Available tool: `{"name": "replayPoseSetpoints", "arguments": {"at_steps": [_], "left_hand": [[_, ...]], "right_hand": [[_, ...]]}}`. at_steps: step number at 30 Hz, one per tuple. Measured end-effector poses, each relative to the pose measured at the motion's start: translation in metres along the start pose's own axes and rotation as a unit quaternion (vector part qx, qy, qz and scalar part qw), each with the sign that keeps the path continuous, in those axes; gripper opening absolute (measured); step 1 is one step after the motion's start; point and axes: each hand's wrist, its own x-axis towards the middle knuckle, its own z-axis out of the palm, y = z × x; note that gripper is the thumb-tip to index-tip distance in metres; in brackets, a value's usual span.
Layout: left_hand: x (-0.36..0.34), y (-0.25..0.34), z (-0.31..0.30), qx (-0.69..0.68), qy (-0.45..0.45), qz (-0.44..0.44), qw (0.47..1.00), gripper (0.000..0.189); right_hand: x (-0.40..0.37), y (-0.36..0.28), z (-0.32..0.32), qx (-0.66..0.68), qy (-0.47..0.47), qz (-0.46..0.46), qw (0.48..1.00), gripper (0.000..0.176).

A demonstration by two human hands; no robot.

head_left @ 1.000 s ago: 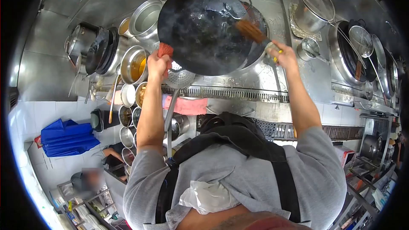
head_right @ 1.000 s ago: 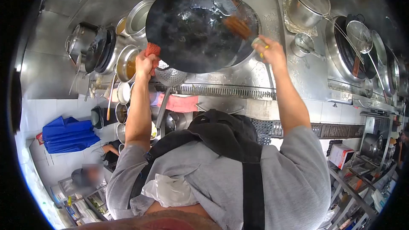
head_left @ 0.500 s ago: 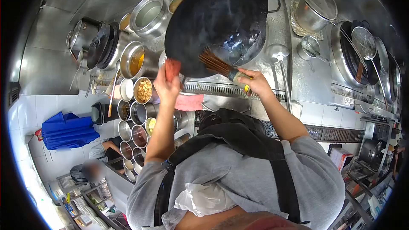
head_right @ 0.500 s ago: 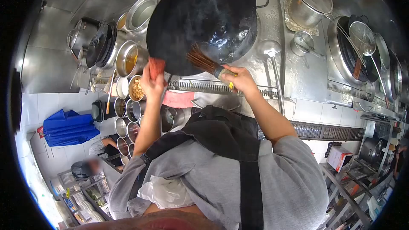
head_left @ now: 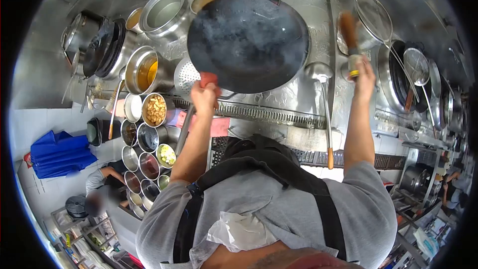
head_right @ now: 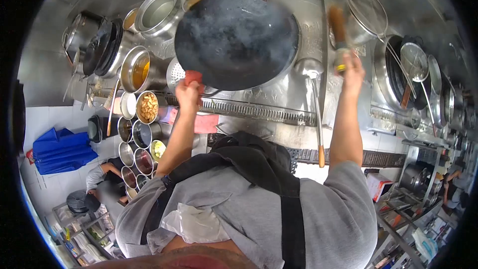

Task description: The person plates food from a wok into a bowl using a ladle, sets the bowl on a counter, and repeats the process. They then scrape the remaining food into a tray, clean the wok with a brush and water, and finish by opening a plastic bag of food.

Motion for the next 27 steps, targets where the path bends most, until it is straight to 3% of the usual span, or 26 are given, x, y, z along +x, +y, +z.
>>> {"name": "replayPoseSetpoints", "arguments": {"at_steps": [2, 5, 7, 10, 11, 12, 13, 14, 16, 18, 20, 21, 22, 23, 24, 25, 26, 27], "left_hand": [[0.003, -0.019, 0.018, -0.058, -0.014, -0.037, 0.998, 0.011], [0.007, -0.041, 0.046, -0.130, -0.062, -0.086, 0.986, 0.018], [0.017, -0.049, 0.056, -0.148, -0.080, -0.110, 0.980, 0.021], [0.021, -0.057, 0.065, -0.139, -0.033, -0.050, 0.989, 0.020], [0.021, -0.052, 0.063, -0.122, -0.064, -0.083, 0.987, 0.021], [0.021, -0.052, 0.060, -0.104, -0.097, -0.117, 0.983, 0.022], [0.025, -0.063, 0.059, -0.115, -0.124, -0.117, 0.979, 0.020], [0.032, -0.073, 0.057, -0.115, -0.124, -0.118, 0.978, 0.020], [0.042, -0.089, 0.045, -0.098, -0.216, -0.124, 0.964, 0.034], [0.043, -0.077, 0.024, -0.102, -0.261, -0.113, 0.953, 0.040], [0.031, -0.066, 0.000, -0.087, -0.196, -0.064, 0.975, 0.041], [0.028, -0.073, -0.015, -0.087, -0.200, -0.068, 0.974, 0.041], [0.026, -0.083, -0.032, 0.054, -0.165, 0.001, 0.985, 0.044], [0.023, -0.096, -0.051, 0.196, -0.126, 0.072, 0.970, 0.048], [0.020, -0.120, -0.069, 0.198, -0.129, 0.070, 0.969, 0.048], [0.016, -0.155, -0.085, 0.267, -0.119, 0.092, 0.952, 0.052], [0.012, -0.181, -0.096, 0.334, -0.110, 0.114, 0.929, 0.057], [0.010, -0.197, -0.102, 0.333, -0.109, 0.114, 0.929, 0.057]], "right_hand": [[0.015, -0.039, 0.030, 0.157, 0.046, -0.103, 0.981, 0.042], [0.026, -0.085, 0.079, 0.252, -0.015, -0.134, 0.958, 0.042], [0.033, -0.082, 0.122, 0.267, -0.041, -0.130, 0.954, 0.041], [0.052, -0.025, 0.183, 0.264, -0.048, -0.070, 0.961, 0.042], [0.051, 0.006, 0.198, 0.269, -0.072, 0.063, 0.958, 0.040], [0.061, 0.049, 0.210, 0.234, -0.051, 0.232, 0.943, 0.034], [0.037, 0.058, 0.229, 0.148, -0.064, 0.192, 0.968, 0.031], [0.020, 0.054, 0.237, 0.190, -0.102, 0.185, 0.959, 0.033], [-0.014, 0.040, 0.253, 0.074, -0.193, 0.206, 0.957, 0.056], [-0.049, 0.036, 0.259, -0.083, -0.300, 0.129, 0.941, 0.062], [-0.049, 0.024, 0.246, -0.234, -0.462, 0.151, 0.842, 0.061], [-0.039, 0.014, 0.239, -0.370, -0.509, 0.167, 0.759, 0.060], [-0.015, 0.032, 0.214, -0.330, -0.509, 0.110, 0.787, 0.055], [0.023, 0.046, 0.187, -0.390, -0.482, -0.009, 0.785, 0.043], [0.056, 0.033, 0.171, -0.481, -0.433, -0.151, 0.747, 0.043], [0.058, -0.015, 0.178, -0.643, -0.266, -0.097, 0.711, 0.049], [0.084, -0.014, 0.166, -0.637, -0.187, -0.189, 0.724, 0.054], [0.089, -0.015, 0.174, -0.636, -0.186, -0.189, 0.724, 0.054]]}}
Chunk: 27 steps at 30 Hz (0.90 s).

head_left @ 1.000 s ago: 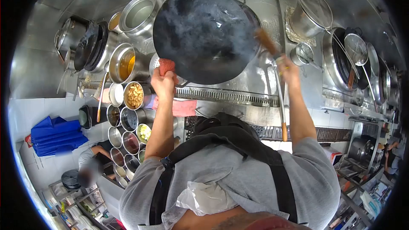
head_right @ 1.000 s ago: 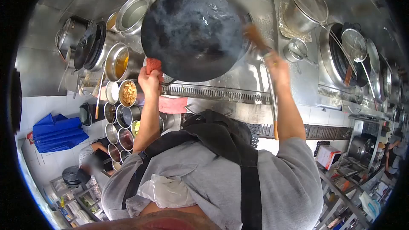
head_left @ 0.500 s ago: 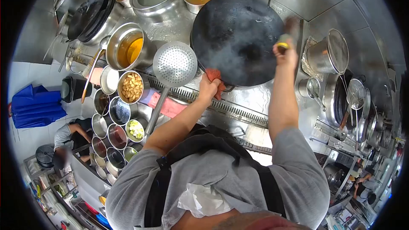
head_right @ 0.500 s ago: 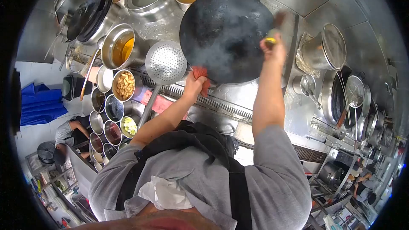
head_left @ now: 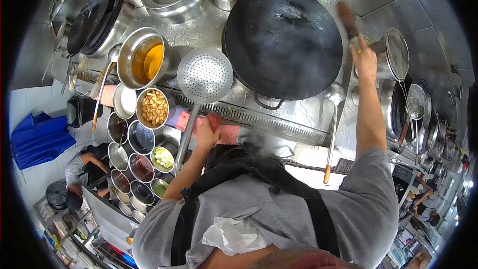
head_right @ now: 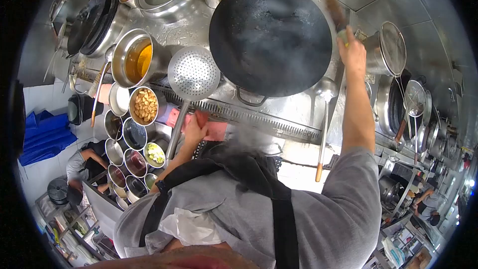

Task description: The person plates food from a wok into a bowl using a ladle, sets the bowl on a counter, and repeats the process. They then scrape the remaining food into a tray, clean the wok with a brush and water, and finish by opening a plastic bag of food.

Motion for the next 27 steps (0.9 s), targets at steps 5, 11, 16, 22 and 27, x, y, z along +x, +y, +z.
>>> {"name": "replayPoseSetpoints", "arguments": {"at_steps": [5, 11, 16, 22, 27], "left_hand": [[-0.006, 0.005, -0.002, 0.014, 0.026, -0.061, 0.998, 0.064], [-0.017, 0.023, -0.006, 0.106, -0.031, -0.061, 0.992, 0.063], [-0.020, 0.002, 0.009, 0.170, 0.019, 0.000, 0.985, 0.061], [-0.029, 0.014, 0.004, 0.147, 0.079, 0.013, 0.986, 0.068], [-0.040, 0.028, -0.050, 0.168, 0.234, 0.125, 0.949, 0.055]], "right_hand": [[-0.011, -0.066, 0.052, 0.207, 0.087, 0.135, 0.965, 0.063], [-0.102, -0.121, 0.069, 0.254, -0.236, -0.151, 0.926, 0.064], [-0.074, 0.026, 0.006, 0.021, -0.181, -0.093, 0.979, 0.044], [-0.146, 0.074, -0.028, 0.151, 0.150, 0.154, 0.965, 0.058], [-0.302, 0.057, 0.078, 0.512, 0.019, 0.279, 0.812, 0.060]]}}
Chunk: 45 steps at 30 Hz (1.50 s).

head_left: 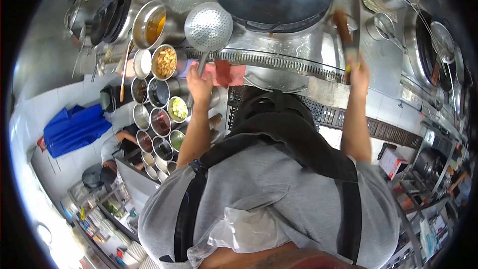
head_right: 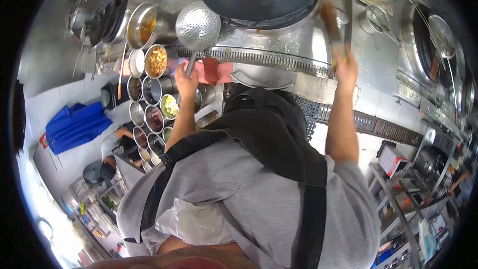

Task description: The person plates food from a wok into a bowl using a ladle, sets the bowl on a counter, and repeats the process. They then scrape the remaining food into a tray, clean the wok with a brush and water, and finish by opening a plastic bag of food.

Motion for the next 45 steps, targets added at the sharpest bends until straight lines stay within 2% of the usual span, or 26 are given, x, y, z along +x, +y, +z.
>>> {"name": "replayPoseSetpoints", "arguments": {"at_steps": [2, 4, 5, 7, 8, 11, 13, 17, 18, 20, 23, 24, 25, 26, 27, 28, 30, 31, 33, 34, 35, 38, 39, 40, 43, 45], "left_hand": [[0.005, -0.018, -0.020, 0.136, -0.089, -0.099, 0.982, 0.054], [0.020, -0.015, -0.044, 0.176, -0.329, -0.251, 0.893, 0.057], [0.005, -0.061, -0.027, 0.187, -0.353, -0.180, 0.899, 0.060], [-0.005, -0.088, -0.024, 0.130, -0.366, -0.195, 0.901, 0.059], [-0.004, -0.093, -0.023, 0.069, -0.381, -0.200, 0.900, 0.059], [0.008, -0.086, -0.035, 0.032, -0.369, -0.194, 0.908, 0.058], [0.031, -0.047, -0.063, 0.002, -0.415, -0.235, 0.879, 0.059], [0.036, -0.053, -0.056, 0.010, -0.397, -0.205, 0.895, 0.063], [0.030, -0.059, -0.051, 0.002, -0.402, -0.204, 0.893, 0.063], [0.021, -0.077, -0.039, 0.036, -0.360, -0.102, 0.927, 0.057], [0.022, -0.086, -0.032, -0.019, -0.320, -0.095, 0.942, 0.053], [0.026, -0.085, -0.026, -0.046, -0.285, -0.098, 0.952, 0.051], [0.030, -0.084, -0.018, -0.095, -0.223, -0.098, 0.965, 0.043], [0.036, -0.079, -0.008, -0.144, -0.160, -0.100, 0.971, 0.036], [0.049, -0.063, -0.008, -0.166, -0.134, -0.089, 0.973, 0.026], [0.065, -0.045, -0.007, -0.159, -0.100, -0.066, 0.980, 0.026], [0.094, -0.010, 0.002, -0.198, -0.081, -0.025, 0.977, 0.025], [0.108, 0.010, 0.005, -0.240, -0.081, 0.034, 0.967, 0.024], [0.132, 0.067, 0.000, -0.296, -0.107, 0.114, 0.942, 0.023], [0.139, 0.091, 0.006, -0.316, -0.111, 0.171, 0.927, 0.023], [0.145, 0.119, 0.007, -0.312, -0.110, 0.235, 0.914, 0.023], [0.146, 0.162, 0.047, -0.213, -0.332, 0.346, 0.851, 0.026], [0.142, 0.176, 0.050, -0.146, -0.352, 0.339, 0.860, 0.025], [0.138, 0.185, 0.050, -0.077, -0.371, 0.329, 0.865, 0.025], [0.132, 0.189, 0.052, -0.100, -0.322, 0.285, 0.897, 0.027], [0.123, 0.183, 0.059, -0.106, -0.273, 0.306, 0.906, 0.028]], "right_hand": [[-0.019, 0.090, 0.000, -0.023, -0.027, 0.040, 0.999, 0.061], [-0.060, 0.059, -0.007, -0.203, -0.129, 0.071, 0.968, 0.058], [-0.062, 0.060, -0.007, -0.204, -0.136, 0.066, 0.967, 0.058], [-0.063, 0.059, -0.003, -0.280, -0.157, -0.052, 0.946, 0.054], [-0.062, 0.049, 0.002, -0.280, -0.157, -0.056, 0.945, 0.054], [-0.064, -0.007, 0.038, -0.337, -0.224, -0.233, 0.884, 0.050], [-0.061, -0.017, 0.088, -0.307, -0.282, -0.278, 0.865, 0.050], [-0.075, -0.037, 0.199, -0.362, -0.345, -0.391, 0.772, 0.046], [-0.068, -0.025, 0.214, -0.370, -0.344, -0.387, 0.771, 0.046], [-0.059, -0.004, 0.237, -0.417, -0.350, -0.440, 0.714, 0.041], [-0.061, -0.076, 0.151, -0.494, -0.441, -0.245, 0.708, 0.037], [-0.049, -0.044, 0.123, -0.529, -0.360, -0.170, 0.749, 0.032], [-0.042, -0.048, 0.086, -0.582, -0.378, -0.190, 0.695, 0.026], [-0.023, -0.012, 0.045, -0.603, -0.326, -0.229, 0.691, 0.039], [-0.027, -0.021, 0.017, -0.634, -0.297, -0.184, 0.690, 0.035], [-0.039, -0.045, 0.001, -0.633, -0.262, -0.124, 0.718, 0.031], [-0.039, -0.056, -0.017, -0.655, -0.227, -0.077, 0.716, 0.024], [-0.044, -0.058, -0.021, -0.655, -0.214, -0.078, 0.720, 0.024], [-0.058, -0.049, -0.026, -0.445, -0.091, -0.083, 0.887, 0.032], [-0.055, -0.028, -0.022, -0.370, -0.065, -0.060, 0.925, 0.047], [-0.052, -0.011, -0.012, -0.386, -0.035, -0.064, 0.920, 0.049], [-0.042, 0.065, 0.018, -0.441, 0.013, -0.031, 0.897, 0.055], [-0.046, 0.073, 0.026, -0.509, -0.014, 0.016, 0.861, 0.056], [-0.054, 0.081, 0.032, -0.495, -0.010, 0.019, 0.869, 0.057], [-0.081, 0.071, 0.027, -0.411, 0.028, 0.002, 0.911, 0.054], [-0.105, 0.071, 0.012, -0.338, 0.093, -0.078, 0.933, 0.047]]}}
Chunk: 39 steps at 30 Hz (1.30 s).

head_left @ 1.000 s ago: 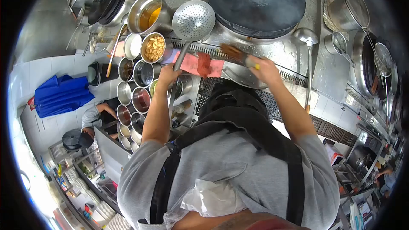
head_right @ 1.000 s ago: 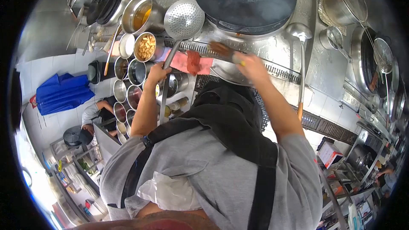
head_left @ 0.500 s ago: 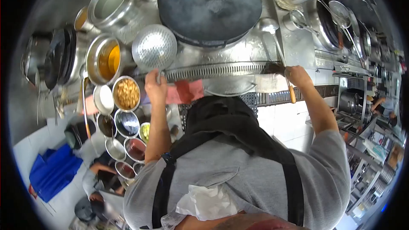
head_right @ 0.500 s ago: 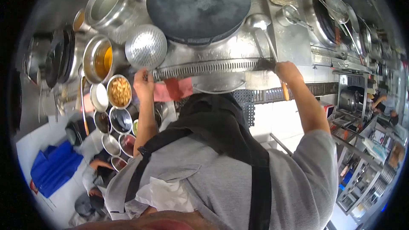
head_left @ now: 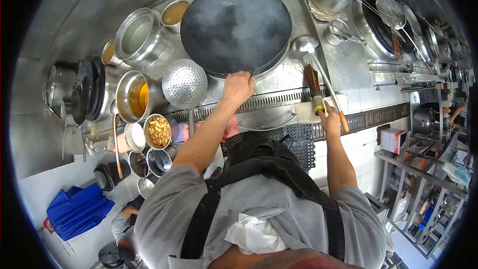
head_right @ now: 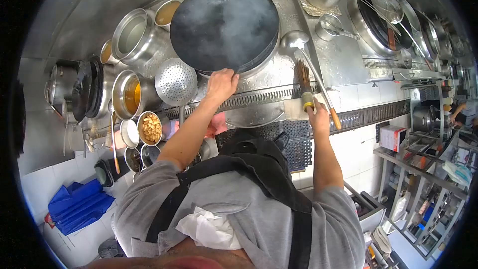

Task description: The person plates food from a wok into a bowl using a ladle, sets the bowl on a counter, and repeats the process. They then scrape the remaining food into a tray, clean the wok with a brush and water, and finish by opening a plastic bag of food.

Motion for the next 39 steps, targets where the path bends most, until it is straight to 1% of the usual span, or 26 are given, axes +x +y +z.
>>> {"name": "replayPoseSetpoints", "arguments": {"at_steps": [1, 2, 3, 4, 5, 7, 9, 10, 11, 12, 14, 15, 17, 19, 21, 22, 25, 26, 27, 28, 30, 33, 34, 36, 37, 39], "left_hand": [[-0.002, -0.001, 0.003, 0.007, 0.050, 0.020, 0.999, 0.029], [-0.002, 0.004, -0.002, 0.013, 0.053, 0.027, 0.998, 0.029], [-0.002, 0.011, -0.007, 0.028, 0.046, 0.000, 0.999, 0.031], [-0.003, 0.018, -0.011, 0.042, 0.038, -0.027, 0.998, 0.032], [-0.007, 0.030, -0.024, 0.046, 0.043, -0.019, 0.998, 0.032], [-0.023, 0.065, -0.066, 0.047, 0.054, 0.037, 0.997, 0.030], [-0.051, 0.100, -0.098, 0.009, 0.077, 0.069, 0.995, 0.027], [-0.057, 0.116, -0.111, -0.034, 0.099, 0.096, 0.990, 0.025], [-0.058, 0.130, -0.122, -0.031, 0.103, 0.099, 0.989, 0.025], [-0.058, 0.142, -0.131, -0.064, 0.120, 0.064, 0.989, 0.024], [-0.056, 0.159, -0.139, -0.112, 0.138, -0.002, 0.984, 0.025], [-0.051, 0.165, -0.139, -0.094, 0.142, -0.025, 0.985, 0.026], [-0.045, 0.165, -0.123, -0.116, 0.161, -0.045, 0.979, 0.027], [-0.035, 0.162, -0.090, -0.104, 0.239, 0.011, 0.965, 0.033], [-0.018, 0.151, -0.047, -0.042, 0.205, 0.012, 0.978, 0.043], [-0.010, 0.141, -0.021, 0.016, 0.166, -0.007, 0.986, 0.047], [-0.005, 0.116, 0.024, 0.132, 0.070, -0.010, 0.989, 0.041], [-0.004, 0.114, 0.026, 0.135, 0.069, -0.005, 0.988, 0.041], [-0.003, 0.112, 0.028, 0.156, 0.034, -0.023, 0.987, 0.038], [-0.003, 0.109, 0.031, 0.176, -0.001, -0.041, 0.983, 0.035], [0.001, 0.092, 0.038, 0.189, -0.017, -0.053, 0.980, 0.037], [0.013, 0.079, 0.018, 0.232, -0.051, -0.083, 0.968, 0.037], [0.020, 0.090, 0.000, 0.249, -0.127, -0.119, 0.953, 0.031], [0.019, 0.092, -0.003, 0.277, -0.151, -0.125, 0.941, 0.030], [0.025, 0.096, -0.007, 0.303, -0.171, -0.129, 0.928, 0.030], [0.030, 0.094, 0.002, 0.330, -0.191, -0.118, 0.917, 0.029]], "right_hand": [[-0.013, 0.012, -0.006, 0.007, 0.005, 0.001, 1.000, 0.047], [-0.025, 0.028, -0.013, 0.020, 0.022, 0.008, 1.000, 0.043], [-0.040, 0.046, -0.022, 0.032, 0.040, 0.016, 0.999, 0.039], [-0.058, 0.069, -0.024, 0.025, 0.036, 0.049, 0.998, 0.039], [-0.075, 0.096, -0.023, 0.018, 0.033, 0.082, 0.996, 0.038], [-0.116, 0.149, -0.023, 0.035, -0.025, 0.199, 0.979, 0.038], [-0.168, 0.188, -0.027, -0.023, -0.085, 0.270, 0.959, 0.040], [-0.209, 0.241, 0.000, -0.045, -0.025, 0.198, 0.979, 0.042], [-0.235, 0.258, 0.005, -0.099, -0.077, 0.244, 0.962, 0.037], [-0.261, 0.272, 0.012, -0.113, -0.120, 0.258, 0.952, 0.035], [-0.287, 0.284, 0.013, -0.115, -0.177, 0.292, 0.933, 0.034], [-0.294, 0.265, 0.003, -0.101, -0.190, 0.312, 0.925, 0.033], [-0.288, 0.237, -0.014, -0.025, -0.172, 0.348, 0.921, 0.033], [-0.276, 0.241, -0.011, -0.021, -0.170, 0.313, 0.934, 0.035], [-0.260, 0.255, 0.006, 0.034, -0.181, 0.308, 0.933, 0.037], [-0.250, 0.257, 0.007, 0.004, -0.156, 0.267, 0.951, 0.039], [-0.203, 0.268, 0.008, -0.047, -0.088, 0.170, 0.980, 0.040], [-0.188, 0.267, 0.005, -0.001, -0.079, 0.197, 0.977, 0.040], [-0.177, 0.265, -0.002, 0.044, -0.070, 0.227, 0.970, 0.040], [-0.171, 0.256, -0.011, 0.055, -0.046, 0.220, 0.973, 0.041], [-0.166, 0.240, -0.022, 0.087, -0.011, 0.220, 0.972, 0.040], [-0.179, 0.219, -0.023, 0.043, -0.048, 0.239, 0.969, 0.038], [-0.193, 0.220, -0.016, 0.040, -0.065, 0.219, 0.973, 0.036], [-0.218, 0.216, 0.007, 0.001, -0.104, 0.202, 0.974, 0.035], [-0.229, 0.210, 0.015, 0.001, -0.135, 0.206, 0.969, 0.034], [-0.259, 0.218, 0.061, -0.009, -0.144, 0.235, 0.961, 0.033]]}}
